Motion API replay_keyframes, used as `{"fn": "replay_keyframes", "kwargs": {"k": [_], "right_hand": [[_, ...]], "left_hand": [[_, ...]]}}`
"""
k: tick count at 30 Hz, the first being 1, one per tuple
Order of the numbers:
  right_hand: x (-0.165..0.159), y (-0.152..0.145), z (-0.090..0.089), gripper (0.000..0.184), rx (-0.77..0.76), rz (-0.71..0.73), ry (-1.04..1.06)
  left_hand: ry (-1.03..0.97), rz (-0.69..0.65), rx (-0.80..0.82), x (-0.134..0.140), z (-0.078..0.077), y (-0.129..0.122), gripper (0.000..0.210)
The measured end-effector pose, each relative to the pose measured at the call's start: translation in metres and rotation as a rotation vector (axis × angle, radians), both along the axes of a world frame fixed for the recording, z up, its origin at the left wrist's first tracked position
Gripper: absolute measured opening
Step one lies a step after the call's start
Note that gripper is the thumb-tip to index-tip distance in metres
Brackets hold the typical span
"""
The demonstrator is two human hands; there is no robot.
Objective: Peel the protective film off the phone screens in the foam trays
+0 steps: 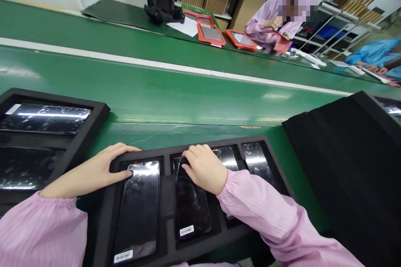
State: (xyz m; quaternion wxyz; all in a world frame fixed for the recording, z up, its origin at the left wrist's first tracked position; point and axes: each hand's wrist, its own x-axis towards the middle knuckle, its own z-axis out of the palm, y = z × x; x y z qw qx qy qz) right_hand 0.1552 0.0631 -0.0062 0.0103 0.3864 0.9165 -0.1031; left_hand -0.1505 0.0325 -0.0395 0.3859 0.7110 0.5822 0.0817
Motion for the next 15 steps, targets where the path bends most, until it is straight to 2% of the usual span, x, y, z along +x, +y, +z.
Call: {"fn": "replay_keyframes", "kwargs": {"k": [6,10,13,15], "right_hand": [[0.008,-0.004,0.010,0.019,0.061,-0.054,-0.056],[0.015,0.003,0.007,0.022,-0.022,-0.061,-0.026],[0.016,0.013,0.000,0.022,-0.151,-0.027,0.102],[0.018,0.019,-0.002,0.013,-0.210,-0.002,0.197]], "left_hand": [[0.000,0.012,-0.019,-0.001,0.002,0.000,0.056],[0.014,0.033,0.005,0.002,0.001,-0.001,0.054],[0.076,0.081,0.125,0.009,0.001,-0.002,0.049],[0.143,0.088,0.262,0.017,0.002,-0.004,0.046]]}}
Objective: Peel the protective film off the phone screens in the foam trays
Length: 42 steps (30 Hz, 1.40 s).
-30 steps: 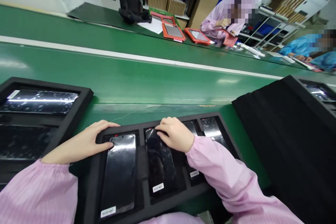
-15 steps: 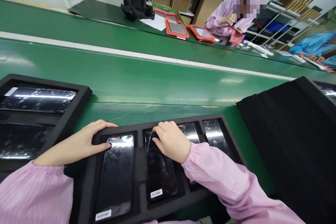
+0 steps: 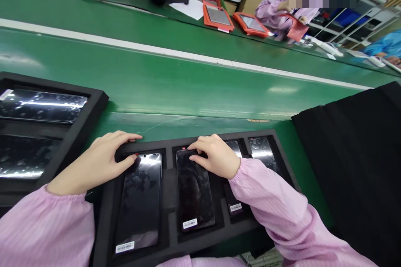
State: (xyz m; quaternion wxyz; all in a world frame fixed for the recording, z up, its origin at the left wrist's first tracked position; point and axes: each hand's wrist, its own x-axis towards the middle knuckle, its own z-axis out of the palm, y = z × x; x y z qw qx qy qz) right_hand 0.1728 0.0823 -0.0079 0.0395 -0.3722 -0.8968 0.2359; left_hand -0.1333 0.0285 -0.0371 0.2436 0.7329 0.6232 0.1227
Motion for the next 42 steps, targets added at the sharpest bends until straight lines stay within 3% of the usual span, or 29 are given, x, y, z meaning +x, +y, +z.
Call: {"fn": "replay_keyframes", "kwargs": {"k": [2,5,12,15,23,28,32,35,42], "right_hand": [[0.004,0.004,0.002,0.007,-0.025,0.025,0.079],[0.014,0.009,0.011,0.015,-0.078,0.035,0.148],[0.032,0.014,0.029,0.020,-0.224,0.122,0.148],[0.032,0.013,0.031,0.020,-0.242,0.115,0.092],[0.036,-0.007,0.037,0.023,-0.186,0.138,-0.020],[0.035,-0.027,0.040,0.022,-0.123,0.126,-0.073],[0.030,-0.043,0.039,0.022,-0.007,0.163,-0.115],[0.026,-0.051,0.040,0.010,0.053,0.197,-0.144],[0.016,-0.050,0.050,0.013,-0.156,0.331,-0.053]], "left_hand": [[0.063,-0.010,0.117,0.009,0.003,-0.002,0.044],[0.101,-0.033,0.232,0.022,0.006,-0.004,0.041],[0.152,-0.194,0.415,0.059,0.011,-0.019,0.043],[0.120,-0.301,0.398,0.073,0.012,-0.027,0.044],[0.110,-0.382,0.368,0.074,0.010,-0.030,0.047],[0.091,-0.328,0.301,0.077,0.009,-0.034,0.052],[0.084,-0.367,0.329,0.072,0.003,-0.033,0.053],[0.083,-0.382,0.339,0.068,-0.001,-0.031,0.050],[0.117,-0.327,0.319,0.071,-0.004,-0.031,0.059]]}}
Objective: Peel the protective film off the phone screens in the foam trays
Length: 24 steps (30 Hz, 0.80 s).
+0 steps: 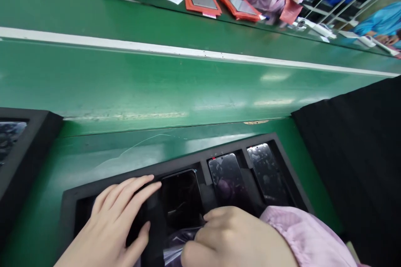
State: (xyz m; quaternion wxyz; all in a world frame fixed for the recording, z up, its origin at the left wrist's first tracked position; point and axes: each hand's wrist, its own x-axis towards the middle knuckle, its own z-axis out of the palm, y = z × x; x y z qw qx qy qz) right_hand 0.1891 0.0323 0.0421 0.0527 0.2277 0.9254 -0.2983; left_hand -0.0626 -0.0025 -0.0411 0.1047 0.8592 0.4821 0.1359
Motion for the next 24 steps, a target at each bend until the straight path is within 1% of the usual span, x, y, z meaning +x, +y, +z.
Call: {"fn": "replay_keyframes", "kwargs": {"k": [2,3,4,6,7,8,10,12,13,14,16,17,19,21,24], "right_hand": [[-0.002,0.005,-0.002,0.013,-0.047,-0.097,0.060],[-0.003,0.008,-0.004,0.019,-0.085,-0.156,0.088],[-0.004,0.011,-0.007,0.030,-0.137,-0.214,0.118],[-0.007,0.018,-0.016,0.050,-0.275,-0.299,0.189],[-0.009,0.021,-0.020,0.055,-0.349,-0.328,0.229],[-0.010,0.023,-0.025,0.055,-0.424,-0.351,0.272],[-0.013,0.025,-0.032,0.045,-0.569,-0.384,0.333],[-0.016,0.025,-0.038,0.035,-0.681,-0.419,0.339],[-0.018,0.024,-0.040,0.033,-0.723,-0.442,0.328],[-0.019,0.024,-0.041,0.032,-0.772,-0.473,0.313],[-0.022,0.023,-0.044,0.033,-0.921,-0.536,0.286],[-0.023,0.023,-0.046,0.034,-1.007,-0.563,0.277],[-0.024,0.024,-0.048,0.033,-1.151,-0.599,0.265],[-0.024,0.026,-0.049,0.030,-1.204,-0.602,0.264],[-0.024,0.028,-0.050,0.028,-1.251,-0.602,0.274]], "left_hand": [[-0.011,0.011,-0.009,0.001,-0.001,0.000,0.067],[-0.022,0.015,-0.014,0.001,-0.002,0.001,0.069],[-0.033,0.019,-0.015,0.001,-0.003,0.001,0.070],[-0.045,0.026,-0.014,0.001,-0.003,0.002,0.070],[-0.046,0.027,-0.016,0.001,-0.002,0.002,0.070],[-0.049,0.027,-0.019,0.001,-0.001,0.003,0.069],[-0.079,0.034,-0.035,0.001,0.002,0.003,0.063],[-0.133,0.044,-0.042,0.001,0.007,0.004,0.048],[-0.153,0.045,-0.032,0.001,0.009,0.004,0.039],[-0.164,0.037,-0.016,0.001,0.012,0.004,0.030],[-0.163,-0.023,0.013,0.002,0.015,0.004,0.017],[-0.158,-0.066,0.016,0.002,0.015,0.003,0.014],[-0.150,-0.149,0.005,0.002,0.015,0.001,0.018],[-0.125,-0.201,-0.017,0.003,0.012,0.000,0.025],[-0.074,-0.217,-0.053,0.003,0.009,-0.001,0.030]]}}
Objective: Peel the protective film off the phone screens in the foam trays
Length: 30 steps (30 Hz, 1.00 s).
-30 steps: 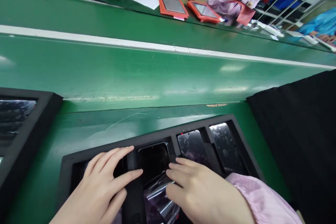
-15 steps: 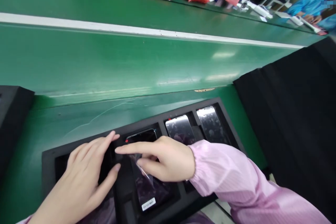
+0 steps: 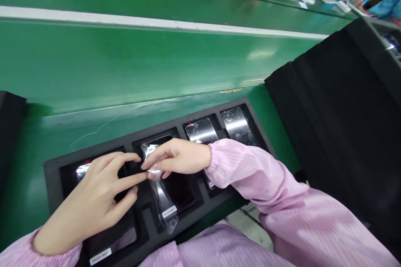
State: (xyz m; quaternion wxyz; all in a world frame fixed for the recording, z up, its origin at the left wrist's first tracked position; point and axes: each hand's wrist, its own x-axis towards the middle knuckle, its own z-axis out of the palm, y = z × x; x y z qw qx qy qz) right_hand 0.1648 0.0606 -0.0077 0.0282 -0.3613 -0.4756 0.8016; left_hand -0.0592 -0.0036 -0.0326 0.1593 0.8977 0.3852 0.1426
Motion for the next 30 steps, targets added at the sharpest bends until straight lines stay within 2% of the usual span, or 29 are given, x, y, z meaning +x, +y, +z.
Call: {"fn": "replay_keyframes", "kwargs": {"k": [6,12,16,18,22,24,27,30], "right_hand": [[0.003,0.003,0.000,0.043,-0.161,0.000,0.077],[0.010,0.011,0.001,0.045,-0.151,0.031,0.144],[0.010,0.012,0.004,0.048,-0.111,0.073,0.105],[0.010,0.011,0.005,0.048,0.092,0.054,0.038],[0.017,0.015,0.006,0.035,0.912,-0.130,-0.166],[0.027,0.026,0.008,0.028,1.189,-0.232,-0.258],[0.046,0.049,0.009,0.029,1.397,-0.314,-0.450],[0.063,0.068,0.008,0.032,1.394,-0.254,-0.763]], "left_hand": [[0.052,0.006,0.003,0.001,0.002,0.000,0.027],[0.082,0.016,0.006,0.002,0.005,-0.001,0.028],[0.094,0.008,0.018,0.001,0.005,-0.002,0.029],[0.083,0.017,0.014,0.002,0.006,-0.003,0.032],[0.072,0.041,-0.012,0.002,0.005,-0.003,0.035],[0.070,0.045,-0.002,0.003,0.001,-0.003,0.031],[0.098,0.101,0.043,0.003,-0.008,-0.001,0.030],[0.159,0.202,0.070,0.001,-0.013,0.003,0.039]]}}
